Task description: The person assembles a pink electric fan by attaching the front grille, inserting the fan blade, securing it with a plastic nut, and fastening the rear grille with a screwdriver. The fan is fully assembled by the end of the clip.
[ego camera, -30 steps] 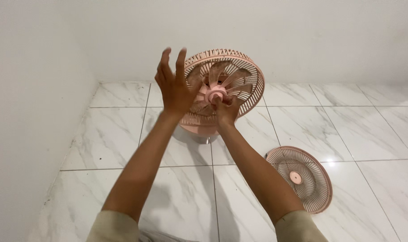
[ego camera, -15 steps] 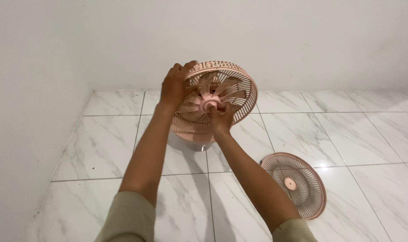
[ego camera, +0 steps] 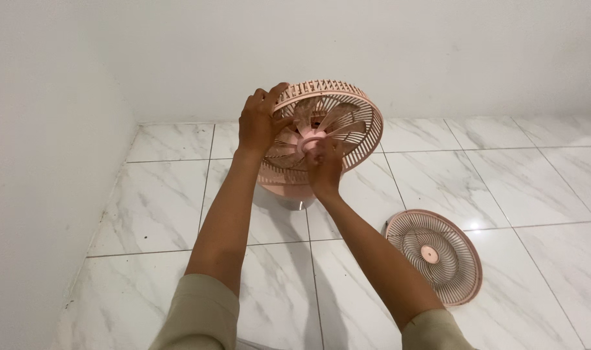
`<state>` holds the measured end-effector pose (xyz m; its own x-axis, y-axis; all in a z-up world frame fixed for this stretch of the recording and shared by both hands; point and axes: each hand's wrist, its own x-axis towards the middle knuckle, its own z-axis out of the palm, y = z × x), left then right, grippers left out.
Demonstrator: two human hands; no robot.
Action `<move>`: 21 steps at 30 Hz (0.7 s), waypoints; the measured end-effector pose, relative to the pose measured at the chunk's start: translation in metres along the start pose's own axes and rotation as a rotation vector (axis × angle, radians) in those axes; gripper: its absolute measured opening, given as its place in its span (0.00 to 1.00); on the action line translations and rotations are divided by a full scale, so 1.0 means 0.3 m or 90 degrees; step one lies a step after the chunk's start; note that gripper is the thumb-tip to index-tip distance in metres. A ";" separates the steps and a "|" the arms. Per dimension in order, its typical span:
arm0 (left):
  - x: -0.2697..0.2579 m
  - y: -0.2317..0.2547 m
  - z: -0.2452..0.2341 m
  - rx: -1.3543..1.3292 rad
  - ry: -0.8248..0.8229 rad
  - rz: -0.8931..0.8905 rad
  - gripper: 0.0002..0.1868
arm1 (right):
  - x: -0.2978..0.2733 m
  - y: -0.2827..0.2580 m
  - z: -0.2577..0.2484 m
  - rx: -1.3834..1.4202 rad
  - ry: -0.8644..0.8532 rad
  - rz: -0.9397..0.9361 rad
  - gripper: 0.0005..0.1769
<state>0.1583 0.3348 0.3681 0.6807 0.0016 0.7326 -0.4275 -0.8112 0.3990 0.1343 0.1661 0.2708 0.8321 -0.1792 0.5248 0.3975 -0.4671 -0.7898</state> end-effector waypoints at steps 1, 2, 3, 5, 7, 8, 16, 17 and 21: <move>-0.002 -0.002 0.001 -0.003 0.004 0.005 0.42 | -0.006 -0.008 -0.011 -0.045 0.000 -0.055 0.17; -0.003 -0.004 0.003 -0.006 0.008 0.010 0.42 | -0.012 -0.013 -0.021 -0.090 -0.001 -0.110 0.18; -0.003 -0.004 0.007 -0.006 0.009 0.006 0.42 | -0.016 -0.015 -0.028 -0.135 -0.004 -0.165 0.20; -0.004 -0.004 0.012 -0.005 0.012 -0.003 0.42 | -0.025 -0.015 -0.024 -0.120 -0.015 -0.114 0.19; -0.010 -0.006 0.010 -0.008 0.016 0.007 0.42 | -0.030 -0.005 -0.008 -0.071 0.000 -0.079 0.16; -0.013 -0.007 0.007 -0.009 0.019 0.011 0.42 | -0.028 0.002 0.004 -0.030 0.022 -0.068 0.13; -0.003 -0.001 0.008 0.005 0.013 0.004 0.42 | 0.003 0.017 0.080 0.220 0.178 0.343 0.17; -0.008 -0.002 0.007 0.006 0.014 0.004 0.42 | 0.004 0.012 0.086 0.325 0.181 0.413 0.17; -0.004 0.001 0.008 0.006 0.013 0.003 0.42 | -0.003 -0.001 0.093 0.390 0.169 0.403 0.17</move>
<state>0.1588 0.3332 0.3658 0.6663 0.0105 0.7456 -0.4247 -0.8165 0.3910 0.1442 0.1907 0.2616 0.8783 -0.4734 -0.0673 0.0960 0.3123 -0.9451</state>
